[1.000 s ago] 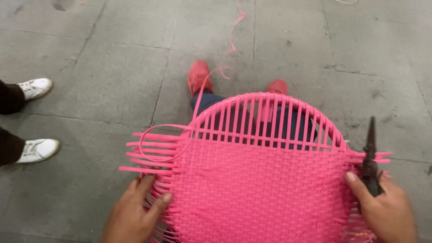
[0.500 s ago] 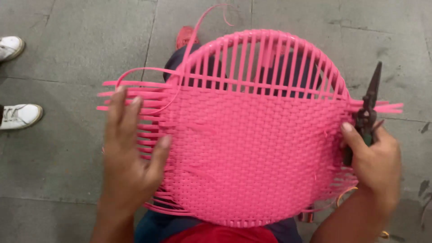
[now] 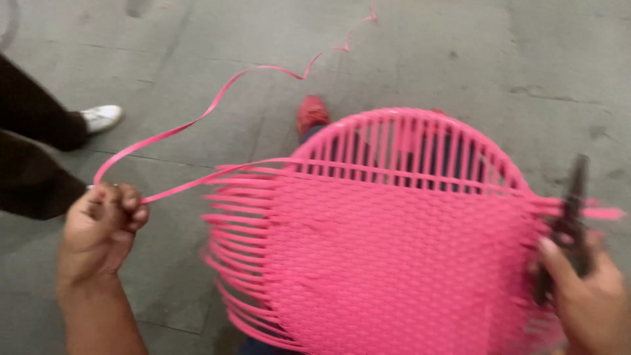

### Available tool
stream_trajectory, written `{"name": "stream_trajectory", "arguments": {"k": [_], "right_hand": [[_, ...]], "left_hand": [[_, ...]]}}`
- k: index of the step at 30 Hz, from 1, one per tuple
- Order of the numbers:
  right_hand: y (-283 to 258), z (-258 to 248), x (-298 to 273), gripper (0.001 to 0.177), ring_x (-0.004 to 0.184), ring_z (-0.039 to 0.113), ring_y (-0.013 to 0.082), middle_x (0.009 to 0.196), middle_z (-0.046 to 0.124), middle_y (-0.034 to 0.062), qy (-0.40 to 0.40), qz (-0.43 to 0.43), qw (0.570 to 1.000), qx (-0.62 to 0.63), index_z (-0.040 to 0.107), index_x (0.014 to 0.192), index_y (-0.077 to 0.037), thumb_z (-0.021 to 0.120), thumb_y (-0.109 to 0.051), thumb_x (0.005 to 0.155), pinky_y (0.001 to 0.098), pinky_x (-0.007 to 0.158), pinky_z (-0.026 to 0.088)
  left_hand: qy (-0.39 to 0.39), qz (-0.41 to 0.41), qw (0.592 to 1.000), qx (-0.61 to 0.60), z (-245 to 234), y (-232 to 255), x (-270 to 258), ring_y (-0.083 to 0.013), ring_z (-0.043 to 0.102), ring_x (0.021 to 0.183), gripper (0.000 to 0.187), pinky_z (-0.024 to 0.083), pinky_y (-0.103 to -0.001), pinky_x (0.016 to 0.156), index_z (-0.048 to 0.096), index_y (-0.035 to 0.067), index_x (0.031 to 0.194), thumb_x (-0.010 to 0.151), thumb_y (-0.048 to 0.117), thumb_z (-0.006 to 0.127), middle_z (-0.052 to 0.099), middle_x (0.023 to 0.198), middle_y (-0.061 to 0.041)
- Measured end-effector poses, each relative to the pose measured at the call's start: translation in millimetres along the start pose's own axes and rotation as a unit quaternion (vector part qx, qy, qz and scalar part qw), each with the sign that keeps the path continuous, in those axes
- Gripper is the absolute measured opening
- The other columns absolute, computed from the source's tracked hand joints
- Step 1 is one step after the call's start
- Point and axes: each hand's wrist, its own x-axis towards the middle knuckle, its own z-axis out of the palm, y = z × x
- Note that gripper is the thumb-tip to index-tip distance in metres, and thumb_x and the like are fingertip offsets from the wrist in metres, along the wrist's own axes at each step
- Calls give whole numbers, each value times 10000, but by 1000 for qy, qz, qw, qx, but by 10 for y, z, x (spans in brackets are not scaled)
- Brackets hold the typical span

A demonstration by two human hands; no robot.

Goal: The recorder weaves pink plastic straps into a chair frame or furniture component using hand tools.

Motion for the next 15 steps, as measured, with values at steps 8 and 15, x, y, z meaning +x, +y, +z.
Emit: {"name": "stream_trajectory", "arguments": {"k": [8,15], "right_hand": [[1414,-244,301,239,504,474,212,675,587,196,-88,-22,996,-4,537,1058,15,477,-200,1142,319,512,395],[-217,37,69,724,752,612,211,936,645,180,-345,-21,907,243,386,1589,-5,651,-71,919,360,626,520]], "left_hand": [[248,98,805,530,1118,120,-92,-261,652,982,231,523,-366,769,643,0,1179,983,105,704,662,1150,-175],[-66,283,721,629,2146,-221,80,-353,698,1153,270,562,-415,962,673,28,1232,974,99,701,698,1269,-175]]}}
